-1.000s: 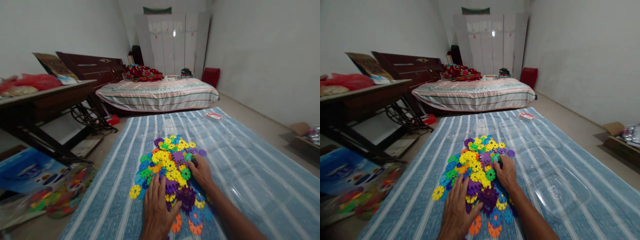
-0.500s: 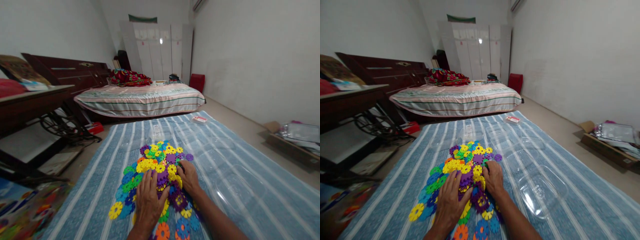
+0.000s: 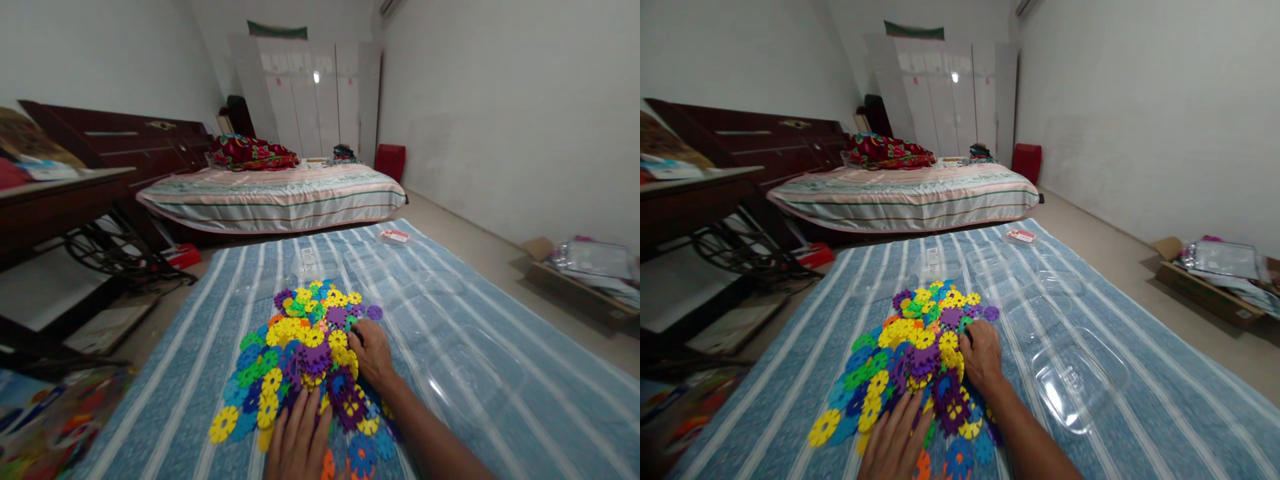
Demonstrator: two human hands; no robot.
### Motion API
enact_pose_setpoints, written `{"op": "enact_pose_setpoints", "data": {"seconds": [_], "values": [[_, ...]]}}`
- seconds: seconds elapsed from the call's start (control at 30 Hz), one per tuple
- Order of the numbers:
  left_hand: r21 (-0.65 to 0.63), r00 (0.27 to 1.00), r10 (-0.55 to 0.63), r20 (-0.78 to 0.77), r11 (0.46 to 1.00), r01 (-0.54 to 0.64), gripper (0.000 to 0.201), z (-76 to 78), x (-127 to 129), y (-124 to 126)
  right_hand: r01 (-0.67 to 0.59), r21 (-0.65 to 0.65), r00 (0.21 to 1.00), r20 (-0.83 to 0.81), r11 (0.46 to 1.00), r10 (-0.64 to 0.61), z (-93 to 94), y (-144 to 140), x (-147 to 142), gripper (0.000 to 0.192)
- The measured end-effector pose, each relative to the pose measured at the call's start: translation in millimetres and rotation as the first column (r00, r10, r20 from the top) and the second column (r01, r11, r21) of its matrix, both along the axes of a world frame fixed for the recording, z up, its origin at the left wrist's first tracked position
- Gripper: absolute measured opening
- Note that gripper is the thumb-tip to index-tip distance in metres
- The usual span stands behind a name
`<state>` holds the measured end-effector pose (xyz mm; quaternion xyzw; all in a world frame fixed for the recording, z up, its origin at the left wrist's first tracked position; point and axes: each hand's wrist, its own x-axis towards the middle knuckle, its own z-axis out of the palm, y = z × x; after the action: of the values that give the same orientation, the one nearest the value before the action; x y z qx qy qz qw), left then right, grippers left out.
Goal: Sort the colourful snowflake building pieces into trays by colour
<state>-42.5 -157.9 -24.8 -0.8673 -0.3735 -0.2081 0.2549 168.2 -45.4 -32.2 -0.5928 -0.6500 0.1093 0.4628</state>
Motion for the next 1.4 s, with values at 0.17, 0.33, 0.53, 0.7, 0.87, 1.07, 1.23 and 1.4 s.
{"op": "enact_pose_setpoints", "data": {"seconds": [0.17, 0.33, 0.53, 0.7, 0.87, 1.07, 1.23, 1.4], "values": [[0.001, 0.996, 0.061, 0.061, 0.998, -0.061, 0.048, 19.7, 17, 21, -0.012, -0.001, 1.000, 0.004, 1.000, 0.012, -1.7, 1, 1, 0.017], [-0.049, 0.963, 0.133, 0.233, 0.991, -0.124, 0.035, 32.5, 28, 28, -0.028, -0.013, 1.000, -0.007, 1.000, 0.028, 0.7, -3, 3, 0.018], [-0.062, 0.918, -0.013, 0.396, 0.997, 0.041, 0.026, 21.0, 50, 3, -0.056, -0.014, 0.998, 0.003, 0.998, 0.056, 0.2, -4, 7, 0.021], [-0.101, 0.915, -0.223, 0.335, 0.957, 0.270, 0.043, 1.1, 77, -11, -0.047, -0.022, 0.999, 0.021, 0.999, 0.048, -3.3, -3, 8, 0.023], [-0.298, 0.950, -0.162, 0.266, 0.924, 0.241, 0.047, 9.9, 91, -6, -0.058, -0.020, 0.998, -0.013, 0.998, 0.057, -5.9, -2, 9, 0.022], [-0.323, 0.954, -0.057, 0.296, 0.934, 0.156, 0.031, 19.6, 94, -3, -0.064, -0.025, 0.997, -0.042, 0.998, 0.063, -3.1, -3, 10, 0.023], [-0.323, 0.951, 0.001, 0.310, 0.941, 0.104, 0.024, 17.0, 93, 1, -0.063, -0.008, 0.997, -0.037, 0.998, 0.063, -1.6, -4, 10, 0.022], [-0.315, 0.943, 0.032, 0.332, 0.946, 0.079, 0.026, 15.9, 93, 2, -0.063, -0.011, 0.998, -0.029, 0.998, 0.063, -1.7, -4, 11, 0.022]]}}
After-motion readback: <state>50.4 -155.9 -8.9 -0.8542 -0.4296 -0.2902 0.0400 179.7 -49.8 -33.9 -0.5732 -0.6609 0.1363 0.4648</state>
